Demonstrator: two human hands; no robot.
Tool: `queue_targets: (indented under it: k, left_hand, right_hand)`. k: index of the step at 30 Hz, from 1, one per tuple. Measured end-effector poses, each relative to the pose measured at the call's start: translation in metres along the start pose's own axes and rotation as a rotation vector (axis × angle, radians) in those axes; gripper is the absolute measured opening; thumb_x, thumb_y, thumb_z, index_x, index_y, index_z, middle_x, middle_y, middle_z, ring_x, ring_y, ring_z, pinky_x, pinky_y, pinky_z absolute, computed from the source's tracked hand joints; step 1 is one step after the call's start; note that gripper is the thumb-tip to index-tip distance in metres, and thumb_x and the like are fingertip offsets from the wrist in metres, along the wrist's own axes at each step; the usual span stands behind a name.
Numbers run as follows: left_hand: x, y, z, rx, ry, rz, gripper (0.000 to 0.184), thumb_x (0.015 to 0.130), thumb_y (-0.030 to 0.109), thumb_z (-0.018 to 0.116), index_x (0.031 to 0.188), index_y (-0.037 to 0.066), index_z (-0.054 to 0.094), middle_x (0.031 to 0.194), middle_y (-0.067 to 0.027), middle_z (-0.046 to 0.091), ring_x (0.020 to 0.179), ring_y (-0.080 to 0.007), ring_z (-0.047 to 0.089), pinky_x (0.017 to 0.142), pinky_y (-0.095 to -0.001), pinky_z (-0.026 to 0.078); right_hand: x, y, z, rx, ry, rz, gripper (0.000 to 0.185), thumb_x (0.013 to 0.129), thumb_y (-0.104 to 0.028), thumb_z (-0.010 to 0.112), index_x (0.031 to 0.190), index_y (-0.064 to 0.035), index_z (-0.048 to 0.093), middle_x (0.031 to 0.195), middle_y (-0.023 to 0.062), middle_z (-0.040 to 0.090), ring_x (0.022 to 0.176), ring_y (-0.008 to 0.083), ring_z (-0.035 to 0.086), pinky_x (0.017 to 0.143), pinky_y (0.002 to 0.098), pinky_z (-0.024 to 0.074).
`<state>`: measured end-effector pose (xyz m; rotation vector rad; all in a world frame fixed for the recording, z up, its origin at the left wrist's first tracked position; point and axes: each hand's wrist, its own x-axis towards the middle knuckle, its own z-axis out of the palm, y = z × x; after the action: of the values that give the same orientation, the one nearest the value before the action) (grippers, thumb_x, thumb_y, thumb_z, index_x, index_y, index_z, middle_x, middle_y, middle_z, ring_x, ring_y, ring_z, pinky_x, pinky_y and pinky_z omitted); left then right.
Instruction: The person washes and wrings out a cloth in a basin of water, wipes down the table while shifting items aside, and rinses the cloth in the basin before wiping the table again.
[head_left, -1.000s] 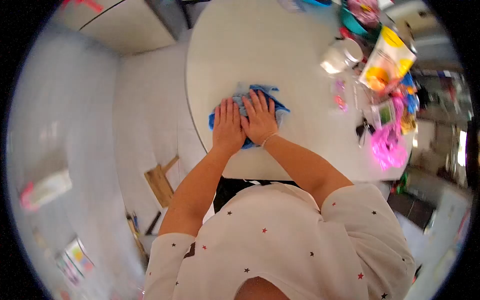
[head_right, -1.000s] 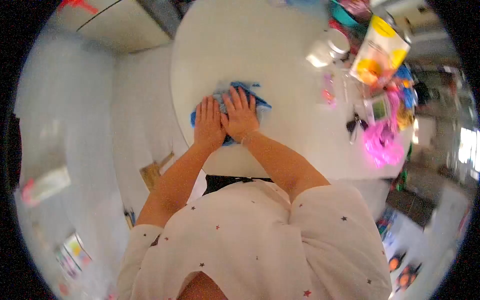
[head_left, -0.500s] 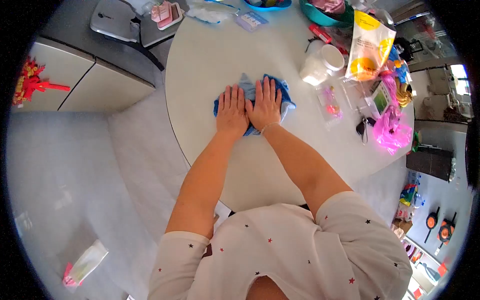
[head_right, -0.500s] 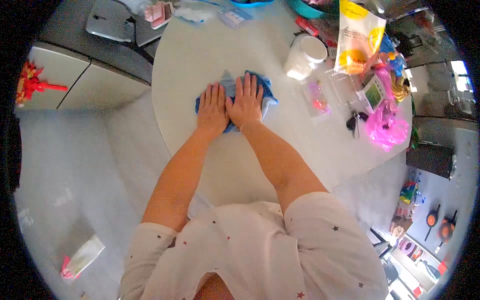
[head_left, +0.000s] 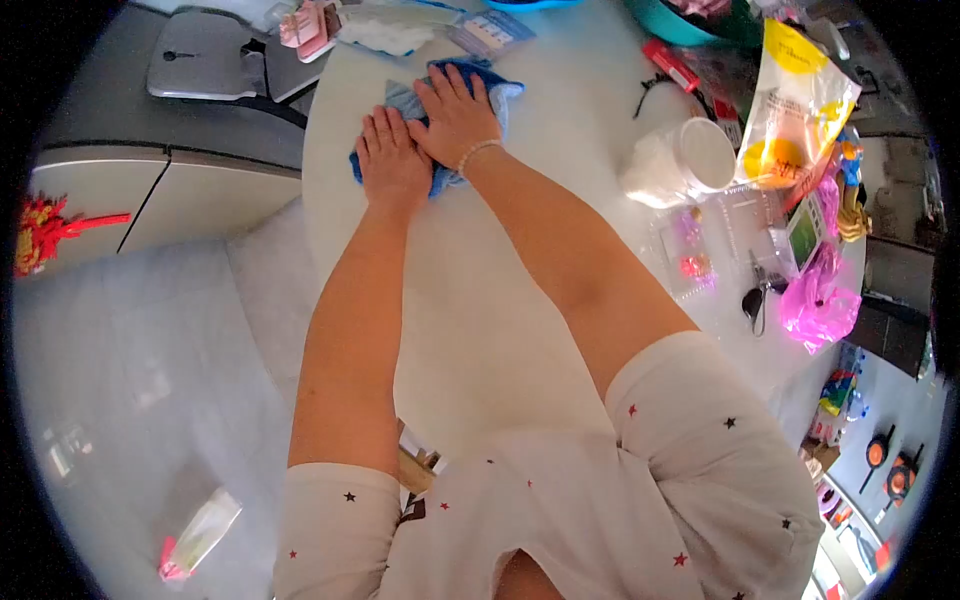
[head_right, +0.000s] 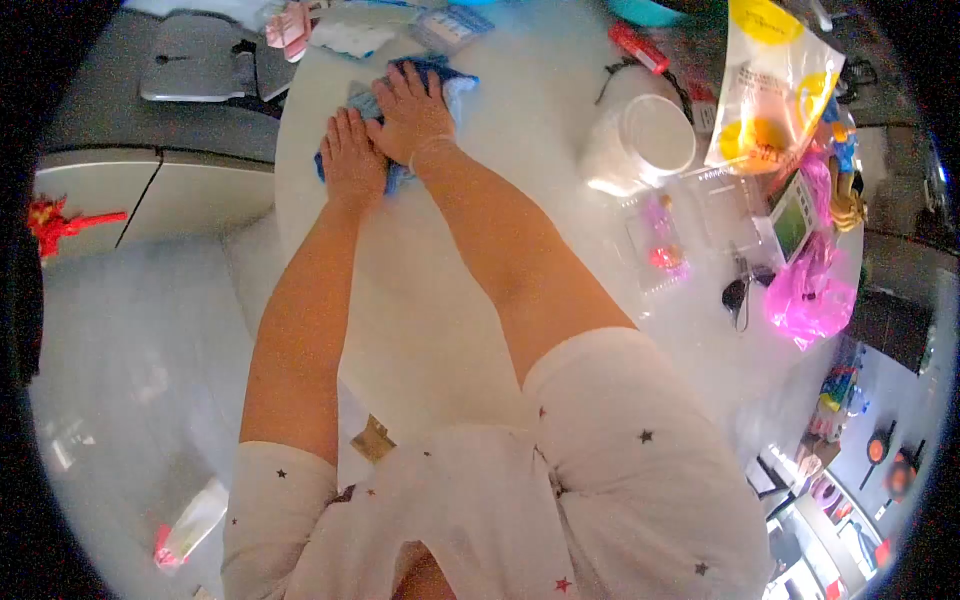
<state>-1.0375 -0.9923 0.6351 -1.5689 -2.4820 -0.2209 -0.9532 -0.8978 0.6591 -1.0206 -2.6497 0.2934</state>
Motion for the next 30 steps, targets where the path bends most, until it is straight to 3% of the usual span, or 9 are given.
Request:
queue_targets:
  k: [5,8,12,15,24,30]
  left_hand:
    - [-0.01,0.025,-0.017,-0.14,-0.093,0.019,0.06,0.095,0.04,0.03,0.137,-0.003,0.033,0.145,-0.0212,0.029,0.135,-0.0383,0.022,0.109,-0.0504,0.014]
    - [-0.049,0.07,-0.026,-0.103,-0.002,0.199,0.057,0.094,0.036,0.035,0.133,-0.006,0.036,0.138,-0.0245,0.036,0.13,-0.0414,0.03,0.106,-0.0526,0.022]
    - [-0.112,0.115,-0.057,-0.222,-0.071,0.362,0.058,0.092,0.034,0.038,0.132,-0.007,0.036,0.139,-0.0248,0.034,0.13,-0.0424,0.029,0.106,-0.0544,0.021]
    - [-0.173,0.117,-0.076,-0.272,-0.083,0.466,0.06,0.09,0.033,0.041,0.131,-0.01,0.035,0.14,-0.0266,0.032,0.13,-0.0442,0.027,0.106,-0.0554,0.019]
    - [-0.302,0.093,-0.119,-0.351,-0.22,0.612,0.065,0.088,0.035,0.046,0.13,-0.013,0.034,0.142,-0.03,0.025,0.134,-0.0465,0.018,0.108,-0.057,0.012]
    - [-0.321,0.124,-0.131,-0.274,-0.246,0.648,0.07,0.084,0.036,0.05,0.13,-0.016,0.034,0.142,-0.0319,0.025,0.134,-0.0459,0.019,0.109,-0.0565,0.012]
  right_hand:
    - [-0.045,0.013,-0.016,0.014,0.082,0.09,0.057,0.09,-0.046,0.037,0.138,-0.0136,0.038,0.146,0.0095,0.03,0.136,0.0276,0.024,0.11,0.0479,0.0135]
    - [-0.106,0.038,-0.035,-0.005,0.131,0.16,0.055,0.088,-0.043,0.044,0.134,-0.014,0.042,0.143,0.0103,0.036,0.132,0.0279,0.03,0.107,0.0503,0.0197]
    - [-0.205,0.05,-0.066,-0.01,0.138,0.182,0.059,0.087,-0.041,0.047,0.135,-0.0088,0.039,0.144,0.0135,0.034,0.131,0.0324,0.031,0.106,0.0504,0.0224]
    - [-0.272,0.025,-0.083,-0.046,0.109,0.218,0.062,0.085,-0.04,0.049,0.135,-0.0058,0.038,0.143,0.0177,0.032,0.131,0.0339,0.03,0.105,0.0511,0.0225]
    - [-0.403,-0.065,-0.099,0.009,0.021,0.409,0.06,0.086,-0.038,0.049,0.134,-0.0027,0.038,0.146,0.0161,0.027,0.134,0.0331,0.026,0.108,0.0493,0.0206]
    - [-0.434,-0.039,-0.118,0.014,-0.041,0.323,0.069,0.083,-0.041,0.053,0.138,-0.0034,0.033,0.147,0.0126,0.028,0.136,0.0271,0.026,0.11,0.0438,0.02]
